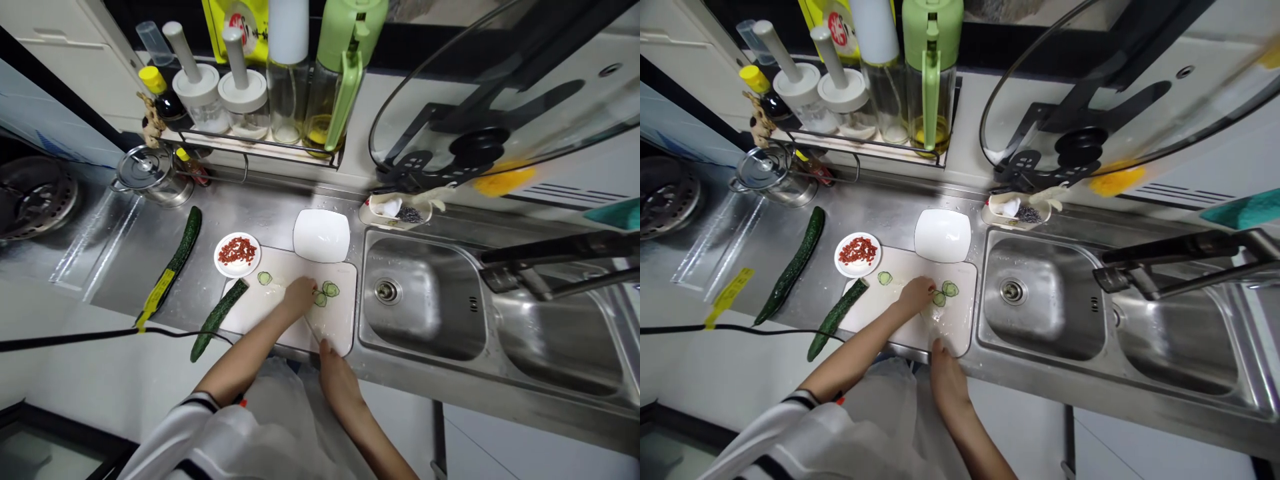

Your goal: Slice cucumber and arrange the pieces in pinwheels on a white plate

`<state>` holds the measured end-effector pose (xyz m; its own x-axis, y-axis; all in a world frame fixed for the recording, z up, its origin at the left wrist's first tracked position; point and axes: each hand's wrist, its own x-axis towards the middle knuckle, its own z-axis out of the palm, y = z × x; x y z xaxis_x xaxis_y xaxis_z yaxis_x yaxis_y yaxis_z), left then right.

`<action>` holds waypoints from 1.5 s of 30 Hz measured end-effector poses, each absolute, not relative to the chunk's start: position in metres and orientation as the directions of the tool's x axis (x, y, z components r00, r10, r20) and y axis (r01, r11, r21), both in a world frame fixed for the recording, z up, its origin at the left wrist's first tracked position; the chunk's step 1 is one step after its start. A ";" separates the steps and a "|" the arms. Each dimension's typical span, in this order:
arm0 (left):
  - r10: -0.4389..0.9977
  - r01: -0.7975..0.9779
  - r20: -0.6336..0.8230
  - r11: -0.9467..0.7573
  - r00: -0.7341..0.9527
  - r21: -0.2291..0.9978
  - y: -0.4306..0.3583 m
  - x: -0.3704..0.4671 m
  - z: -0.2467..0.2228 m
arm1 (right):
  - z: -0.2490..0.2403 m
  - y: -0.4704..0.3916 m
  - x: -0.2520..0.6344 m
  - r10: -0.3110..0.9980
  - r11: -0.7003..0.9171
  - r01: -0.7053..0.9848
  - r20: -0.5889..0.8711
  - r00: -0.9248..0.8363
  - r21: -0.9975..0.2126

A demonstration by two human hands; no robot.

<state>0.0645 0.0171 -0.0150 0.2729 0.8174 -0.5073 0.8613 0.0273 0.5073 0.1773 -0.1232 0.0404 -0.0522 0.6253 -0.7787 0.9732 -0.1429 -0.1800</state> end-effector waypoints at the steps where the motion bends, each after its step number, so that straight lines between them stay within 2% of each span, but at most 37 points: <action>1: 0.811 0.864 -0.512 0.015 0.284 0.503 0.016 0.070 -0.015 | 0.041 -0.123 0.177 0.623 -0.143 0.973 -0.781 -0.052 -0.179; 8: 0.794 0.887 -0.516 -0.060 0.320 0.458 0.007 0.088 -0.013 | 0.041 -0.123 0.176 0.615 -0.146 0.973 -0.787 -0.054 -0.181; 12: 0.802 0.898 -0.526 -0.029 0.283 0.439 0.003 0.091 -0.015 | 0.041 -0.123 0.176 0.608 -0.155 0.969 -0.792 -0.060 -0.192; 22: 0.795 0.887 -0.518 -0.051 0.314 0.459 0.005 0.093 -0.023 | 0.041 -0.123 0.178 0.600 -0.176 0.966 -0.799 -0.048 -0.190; 36: 0.677 0.821 -0.486 -0.344 0.553 0.455 0.011 0.093 -0.019 | 0.038 -0.123 0.180 0.602 -0.155 0.970 -0.797 -0.057 -0.187; 42: 0.712 0.828 -0.499 -0.208 0.494 0.521 0.016 0.082 -0.015 | 0.040 -0.122 0.179 0.597 -0.148 0.973 -0.800 -0.056 -0.179; 45: 0.786 0.845 -0.491 -0.072 0.375 0.530 0.019 0.066 -0.014 | 0.042 -0.121 0.180 0.596 -0.141 0.974 -0.801 -0.058 -0.176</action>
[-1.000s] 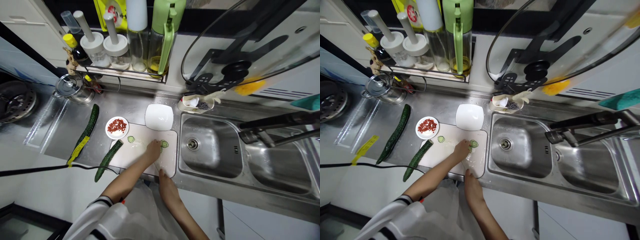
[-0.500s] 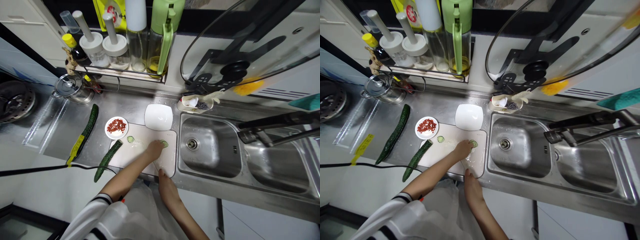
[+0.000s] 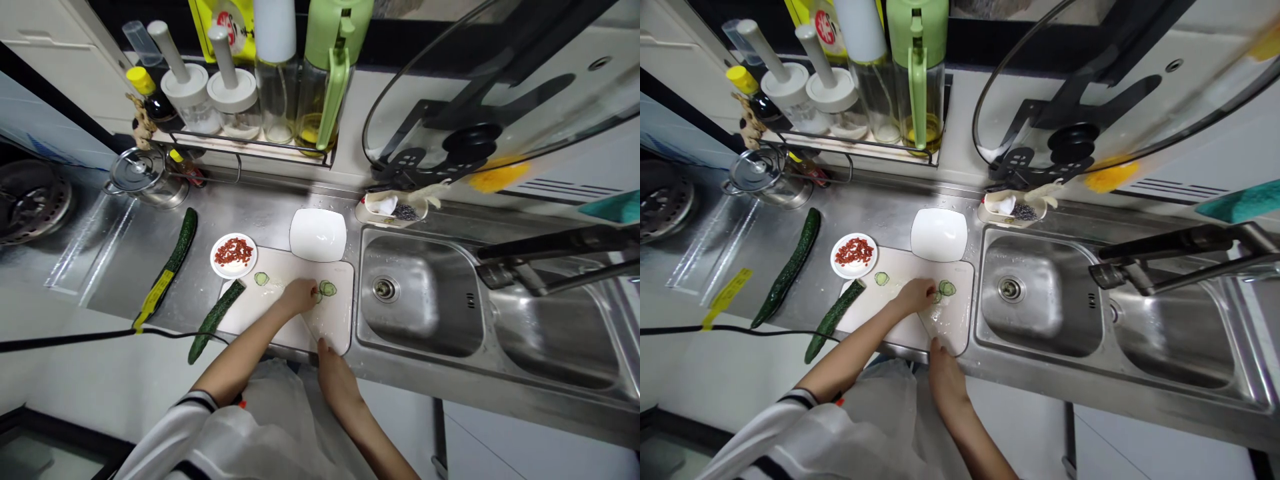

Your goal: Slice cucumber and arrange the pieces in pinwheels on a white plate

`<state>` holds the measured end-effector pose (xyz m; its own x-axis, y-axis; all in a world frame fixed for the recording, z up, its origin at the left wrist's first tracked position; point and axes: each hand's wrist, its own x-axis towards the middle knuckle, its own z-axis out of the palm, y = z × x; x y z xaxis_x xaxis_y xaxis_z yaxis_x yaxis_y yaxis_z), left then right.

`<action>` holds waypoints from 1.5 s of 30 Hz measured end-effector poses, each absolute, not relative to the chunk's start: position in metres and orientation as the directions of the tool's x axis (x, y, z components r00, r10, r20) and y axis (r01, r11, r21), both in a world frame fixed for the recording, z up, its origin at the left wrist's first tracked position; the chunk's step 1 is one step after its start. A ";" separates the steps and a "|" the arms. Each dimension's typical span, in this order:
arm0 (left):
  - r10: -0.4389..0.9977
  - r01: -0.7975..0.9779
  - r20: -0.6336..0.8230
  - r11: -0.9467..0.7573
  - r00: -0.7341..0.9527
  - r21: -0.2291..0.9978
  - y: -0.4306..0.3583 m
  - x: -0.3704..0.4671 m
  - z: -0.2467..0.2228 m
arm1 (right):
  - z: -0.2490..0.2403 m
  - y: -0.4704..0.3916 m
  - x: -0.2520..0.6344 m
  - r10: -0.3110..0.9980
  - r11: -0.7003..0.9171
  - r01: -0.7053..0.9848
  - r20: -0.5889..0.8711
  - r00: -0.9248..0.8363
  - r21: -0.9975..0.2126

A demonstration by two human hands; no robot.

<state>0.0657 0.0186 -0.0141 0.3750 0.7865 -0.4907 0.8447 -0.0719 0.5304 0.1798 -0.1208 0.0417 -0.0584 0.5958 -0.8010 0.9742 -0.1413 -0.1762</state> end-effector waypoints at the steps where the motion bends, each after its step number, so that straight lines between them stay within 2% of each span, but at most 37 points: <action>1: 0.809 0.851 -0.492 -0.020 0.322 0.525 0.018 0.058 -0.015 | 0.042 -0.121 0.180 0.598 -0.137 0.975 -0.799 -0.061 -0.177; 9: 0.883 0.784 -0.465 0.239 0.070 0.573 0.001 0.008 -0.025 | 0.040 -0.118 0.181 0.617 -0.126 0.975 -0.784 -0.069 -0.185; 16: 0.882 0.719 -0.469 0.354 -0.044 0.598 -0.009 0.000 -0.030 | 0.038 -0.118 0.185 0.639 -0.122 0.968 -0.763 -0.092 -0.219; 23: 0.904 0.710 -0.423 0.334 -0.056 0.620 -0.009 -0.002 -0.038 | 0.042 -0.105 0.176 0.657 -0.105 0.975 -0.750 -0.081 -0.198; 31: 0.894 0.708 -0.439 0.370 -0.095 0.601 -0.006 -0.002 -0.041 | 0.040 -0.094 0.169 0.708 -0.052 0.980 -0.699 -0.101 -0.194; 45: 0.887 0.706 -0.453 0.380 -0.093 0.598 -0.004 -0.002 -0.042 | 0.040 -0.087 0.163 0.708 -0.032 0.978 -0.696 -0.123 -0.206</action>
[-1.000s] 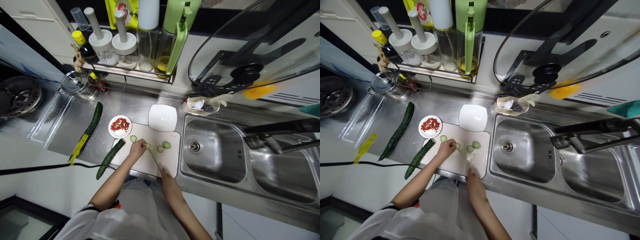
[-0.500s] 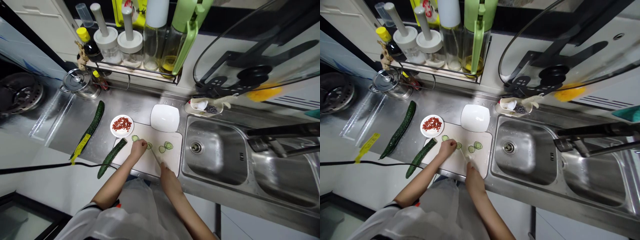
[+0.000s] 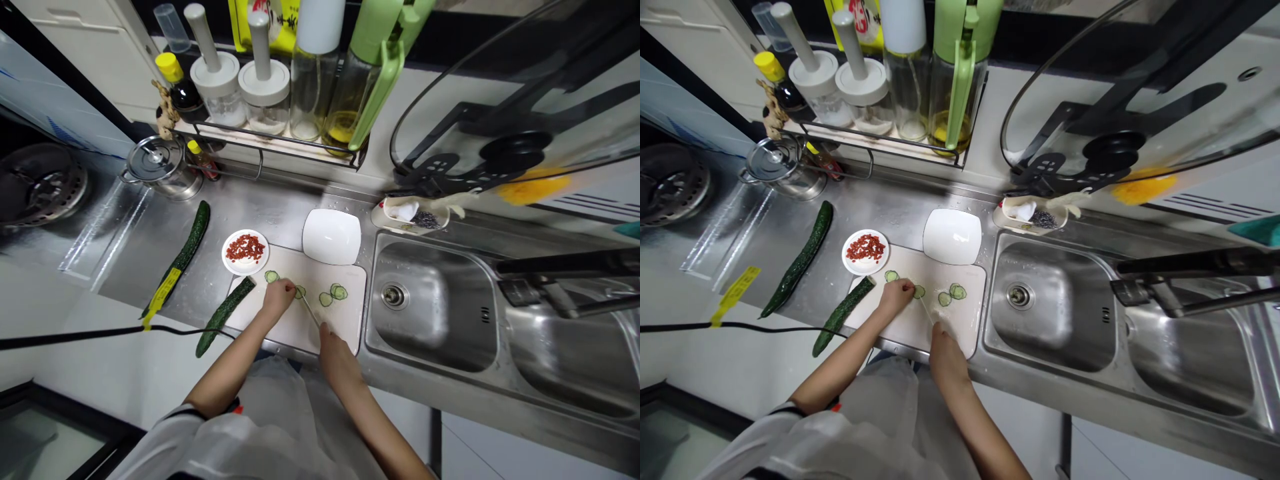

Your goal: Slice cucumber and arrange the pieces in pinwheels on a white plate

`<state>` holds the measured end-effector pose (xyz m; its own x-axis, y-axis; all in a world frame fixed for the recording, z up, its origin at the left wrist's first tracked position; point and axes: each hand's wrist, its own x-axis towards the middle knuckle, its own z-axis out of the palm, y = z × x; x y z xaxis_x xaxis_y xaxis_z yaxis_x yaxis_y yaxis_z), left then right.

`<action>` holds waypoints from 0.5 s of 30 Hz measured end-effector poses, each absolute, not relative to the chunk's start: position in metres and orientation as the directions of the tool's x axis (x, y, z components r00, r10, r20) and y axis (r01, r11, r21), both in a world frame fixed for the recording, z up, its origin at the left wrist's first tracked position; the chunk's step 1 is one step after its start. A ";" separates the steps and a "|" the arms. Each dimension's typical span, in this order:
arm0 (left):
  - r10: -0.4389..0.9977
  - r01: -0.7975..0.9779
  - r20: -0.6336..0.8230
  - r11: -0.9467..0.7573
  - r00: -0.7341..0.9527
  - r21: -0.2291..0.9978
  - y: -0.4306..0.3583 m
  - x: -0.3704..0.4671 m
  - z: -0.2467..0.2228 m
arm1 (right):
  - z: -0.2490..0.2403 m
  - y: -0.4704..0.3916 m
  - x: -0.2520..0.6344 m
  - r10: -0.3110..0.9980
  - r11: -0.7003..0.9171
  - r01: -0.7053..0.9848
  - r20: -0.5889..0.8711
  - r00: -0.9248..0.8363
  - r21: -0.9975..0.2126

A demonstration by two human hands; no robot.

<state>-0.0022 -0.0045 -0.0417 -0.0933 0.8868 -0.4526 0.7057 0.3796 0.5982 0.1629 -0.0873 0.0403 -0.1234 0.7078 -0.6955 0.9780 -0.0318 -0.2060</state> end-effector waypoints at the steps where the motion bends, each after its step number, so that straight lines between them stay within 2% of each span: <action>1: 0.887 0.707 -0.452 0.378 -0.092 0.597 -0.004 -0.002 -0.041 | 0.041 -0.087 0.163 0.704 -0.036 0.977 -0.699 -0.126 -0.212; 10: 0.876 0.720 -0.472 0.390 -0.097 0.575 -0.005 0.000 -0.037 | 0.046 -0.113 0.182 0.607 -0.125 0.975 -0.791 -0.073 -0.185; 15: 0.888 0.732 -0.450 0.370 -0.097 0.572 -0.010 -0.001 -0.036 | 0.041 -0.126 0.189 0.604 -0.136 0.976 -0.795 -0.055 -0.170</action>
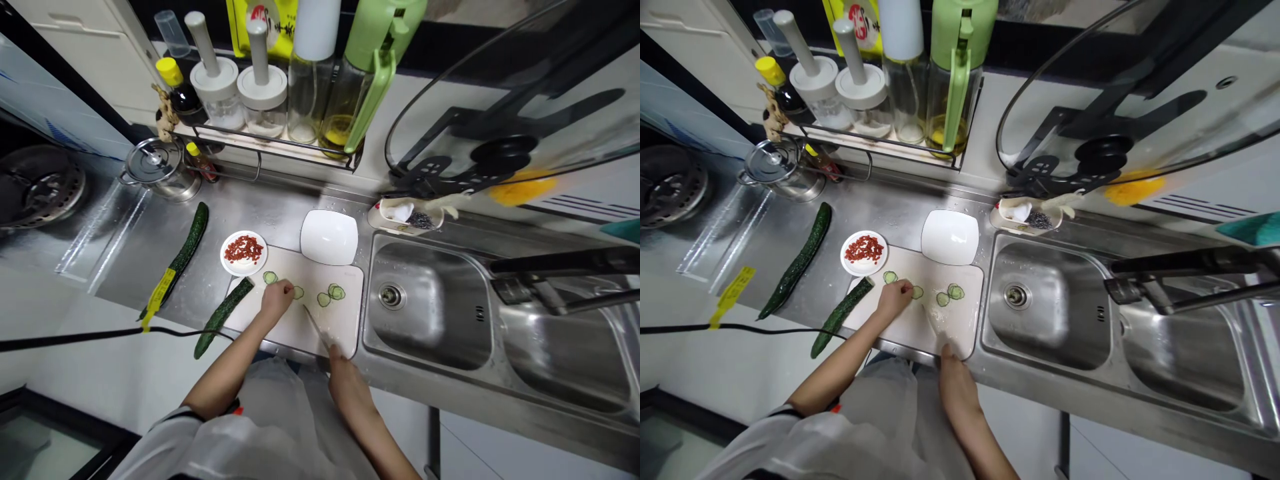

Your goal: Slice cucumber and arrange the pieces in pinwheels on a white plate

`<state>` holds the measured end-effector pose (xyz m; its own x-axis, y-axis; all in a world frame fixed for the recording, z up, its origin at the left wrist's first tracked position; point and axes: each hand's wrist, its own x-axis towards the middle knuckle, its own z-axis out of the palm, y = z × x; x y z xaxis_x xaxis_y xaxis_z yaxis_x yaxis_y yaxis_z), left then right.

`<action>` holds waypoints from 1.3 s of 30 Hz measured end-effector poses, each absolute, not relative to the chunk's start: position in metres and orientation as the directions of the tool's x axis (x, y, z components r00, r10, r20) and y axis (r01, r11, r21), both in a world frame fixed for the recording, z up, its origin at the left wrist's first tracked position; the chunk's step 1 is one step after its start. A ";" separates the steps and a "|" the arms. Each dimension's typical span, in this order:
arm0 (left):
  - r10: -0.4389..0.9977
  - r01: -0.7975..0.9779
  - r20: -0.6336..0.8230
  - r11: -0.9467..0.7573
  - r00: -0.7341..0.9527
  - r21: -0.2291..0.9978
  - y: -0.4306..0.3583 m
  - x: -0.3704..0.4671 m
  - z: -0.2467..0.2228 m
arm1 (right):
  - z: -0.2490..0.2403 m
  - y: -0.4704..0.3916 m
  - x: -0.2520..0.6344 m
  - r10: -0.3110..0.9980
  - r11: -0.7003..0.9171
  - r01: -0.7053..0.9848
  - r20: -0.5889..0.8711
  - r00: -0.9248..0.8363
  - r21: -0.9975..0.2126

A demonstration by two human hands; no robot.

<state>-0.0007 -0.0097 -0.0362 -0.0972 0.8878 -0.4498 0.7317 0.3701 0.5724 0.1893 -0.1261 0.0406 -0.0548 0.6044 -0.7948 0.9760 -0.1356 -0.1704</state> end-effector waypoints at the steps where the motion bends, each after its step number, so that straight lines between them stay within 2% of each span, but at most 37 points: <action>1: 0.893 0.737 -0.437 0.364 -0.103 0.570 -0.011 -0.002 -0.036 | 0.040 -0.127 0.190 0.607 -0.136 0.975 -0.793 -0.056 -0.173; 5: 0.921 0.772 -0.351 0.344 -0.168 0.535 -0.014 -0.014 -0.030 | 0.040 -0.125 0.190 0.604 -0.135 0.975 -0.795 -0.058 -0.174; 13: 0.903 0.855 -0.267 0.412 -0.337 0.316 -0.010 -0.039 -0.016 | 0.044 -0.122 0.188 0.584 -0.145 0.976 -0.811 -0.048 -0.162; 18: 0.902 0.865 -0.271 0.410 -0.337 0.290 -0.009 -0.038 -0.012 | 0.042 -0.125 0.189 0.611 -0.130 0.975 -0.789 -0.063 -0.179; 21: 0.913 0.863 -0.248 0.394 -0.325 0.316 -0.009 -0.037 -0.013 | 0.040 -0.127 0.190 0.616 -0.126 0.977 -0.785 -0.059 -0.173; 24: 0.959 0.872 -0.222 0.256 -0.176 0.416 -0.008 -0.033 -0.015 | 0.039 -0.128 0.190 0.618 -0.125 0.977 -0.784 -0.059 -0.172; 29: 0.940 0.815 -0.196 -0.122 0.277 0.567 0.000 -0.009 -0.018 | 0.044 -0.130 0.188 0.603 -0.130 0.979 -0.797 -0.045 -0.154; 34: 0.713 0.668 -0.185 -0.489 0.676 0.561 0.014 0.030 -0.026 | 0.047 -0.135 0.188 0.610 -0.160 0.975 -0.792 -0.025 -0.154; 37: 0.562 0.567 -0.187 -0.640 0.806 0.519 0.020 0.047 -0.033 | 0.045 -0.140 0.190 0.607 -0.169 0.972 -0.794 -0.025 -0.160; 39: 0.515 0.534 -0.191 -0.680 0.836 0.503 0.022 0.054 -0.038 | 0.044 -0.142 0.191 0.610 -0.171 0.969 -0.792 -0.036 -0.176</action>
